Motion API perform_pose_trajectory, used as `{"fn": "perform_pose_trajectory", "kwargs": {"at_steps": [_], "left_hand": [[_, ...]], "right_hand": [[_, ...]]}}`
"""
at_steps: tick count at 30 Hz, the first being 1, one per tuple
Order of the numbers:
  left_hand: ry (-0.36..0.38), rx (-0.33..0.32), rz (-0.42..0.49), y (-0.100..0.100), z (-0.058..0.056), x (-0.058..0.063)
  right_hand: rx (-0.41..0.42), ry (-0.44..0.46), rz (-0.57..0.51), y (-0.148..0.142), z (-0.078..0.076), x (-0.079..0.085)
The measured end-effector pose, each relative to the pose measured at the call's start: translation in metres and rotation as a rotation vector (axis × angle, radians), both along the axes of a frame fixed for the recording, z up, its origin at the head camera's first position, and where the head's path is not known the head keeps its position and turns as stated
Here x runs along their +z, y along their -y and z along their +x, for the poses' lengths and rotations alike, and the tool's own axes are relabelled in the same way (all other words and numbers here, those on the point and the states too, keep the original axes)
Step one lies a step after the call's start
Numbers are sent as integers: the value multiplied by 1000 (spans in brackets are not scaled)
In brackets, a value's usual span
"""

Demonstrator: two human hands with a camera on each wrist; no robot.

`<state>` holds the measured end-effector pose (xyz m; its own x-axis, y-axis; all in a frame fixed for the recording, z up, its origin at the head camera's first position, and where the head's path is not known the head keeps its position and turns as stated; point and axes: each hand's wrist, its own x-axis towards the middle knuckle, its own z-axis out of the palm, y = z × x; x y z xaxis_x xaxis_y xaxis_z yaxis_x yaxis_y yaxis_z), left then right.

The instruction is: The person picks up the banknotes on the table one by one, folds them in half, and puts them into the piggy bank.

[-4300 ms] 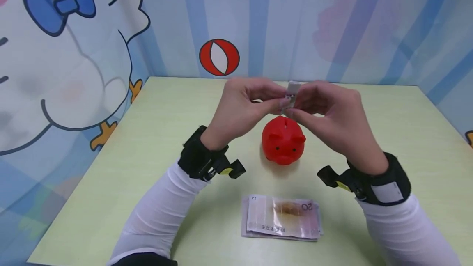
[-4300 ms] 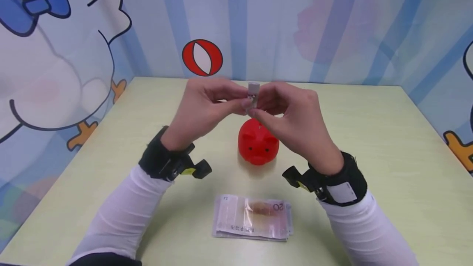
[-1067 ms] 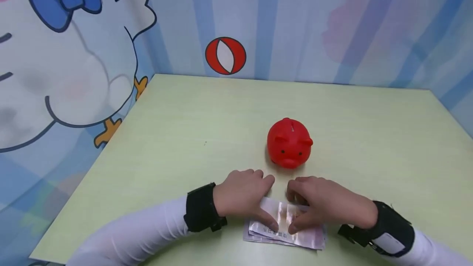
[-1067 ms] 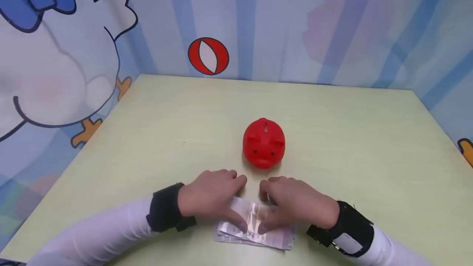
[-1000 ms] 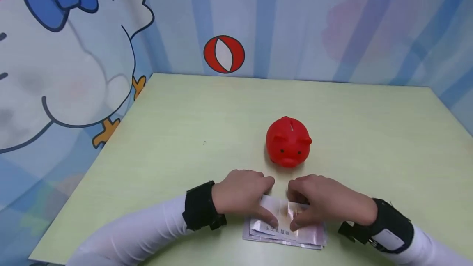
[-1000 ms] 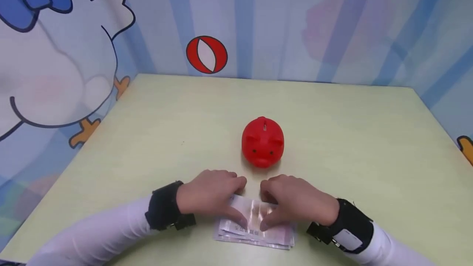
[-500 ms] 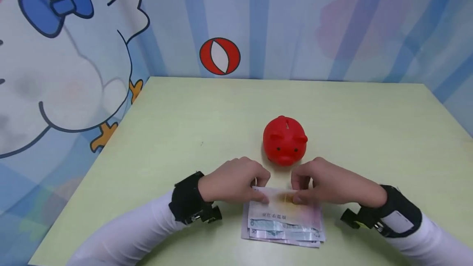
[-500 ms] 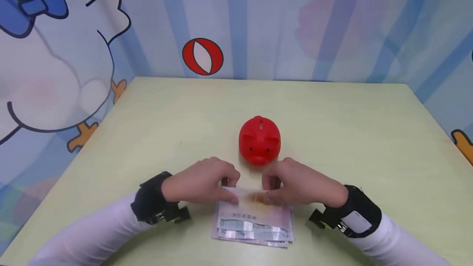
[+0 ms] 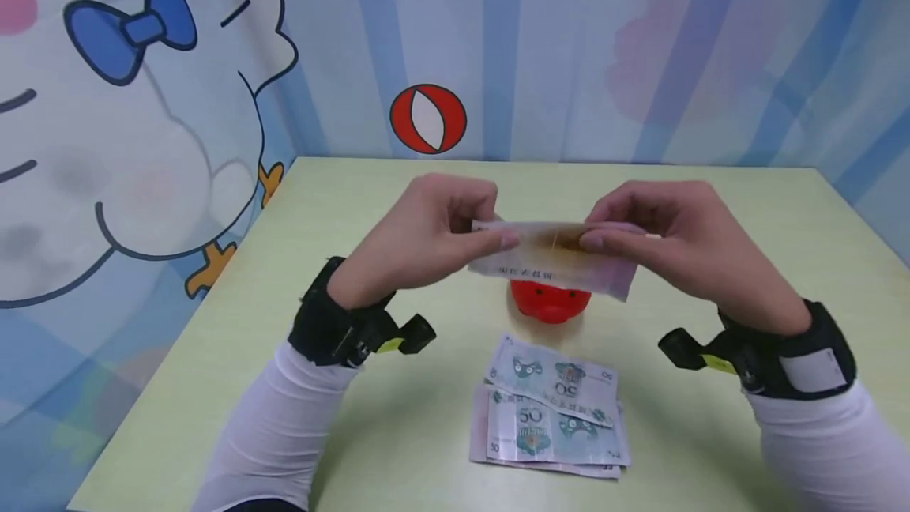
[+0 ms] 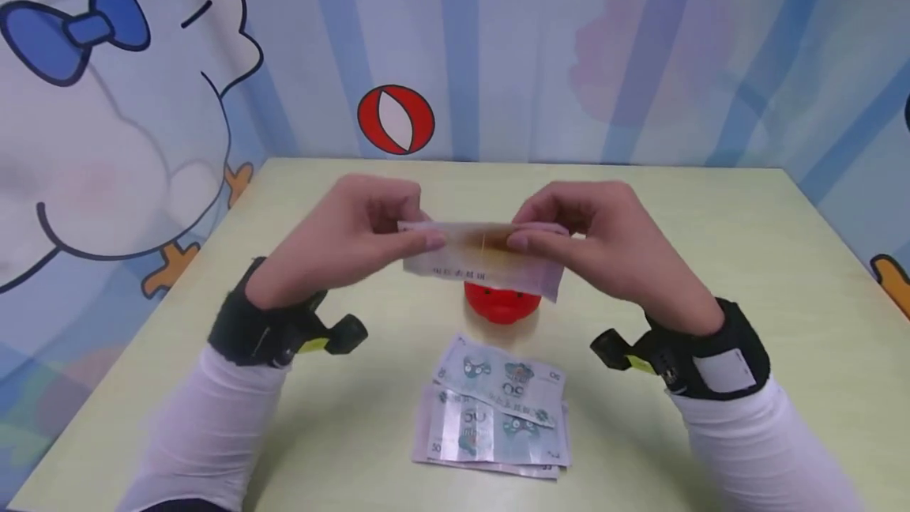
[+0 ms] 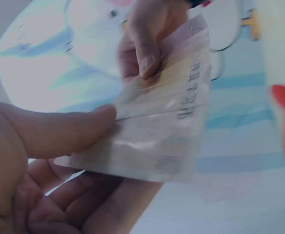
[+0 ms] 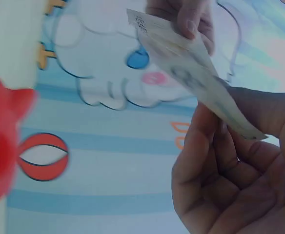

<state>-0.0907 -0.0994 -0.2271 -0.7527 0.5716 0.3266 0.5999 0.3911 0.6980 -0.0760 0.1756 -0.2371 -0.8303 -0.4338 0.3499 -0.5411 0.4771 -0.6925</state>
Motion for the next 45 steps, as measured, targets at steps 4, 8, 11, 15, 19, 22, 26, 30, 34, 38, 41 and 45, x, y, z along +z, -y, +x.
{"fn": "perform_pose_trajectory", "kwargs": {"at_steps": [4,8,11,15,19,22,26,30,34,38,41,45], "left_hand": [[0,55,176,-7,-7,12],[-31,78,285,-15,-8,10],[-117,91,309,-21,-8,2],[-261,118,314,-32,-6,-8],[-373,132,307,-40,-5,-14],[-379,120,314,-42,-5,-17],[-275,92,371,-41,-8,-19],[-165,66,446,-39,-10,-19],[-148,52,481,-40,-11,-17],[-142,59,534,-40,-11,-18],[-132,71,565,-40,-12,-19],[-113,43,571,-39,-11,-20]], "right_hand": [[-112,-45,-113,3,-1,17],[-151,-107,-176,8,3,22],[-172,-176,-212,12,5,20],[-195,-311,-262,23,7,15],[-181,-408,-286,36,7,10],[-128,-424,-300,41,4,6],[-10,-366,-321,43,5,4],[96,-303,-311,45,12,6],[129,-309,-286,44,15,8],[96,-355,-305,42,15,9],[3,-409,-339,41,14,9],[-107,-400,-353,39,13,9]]}}
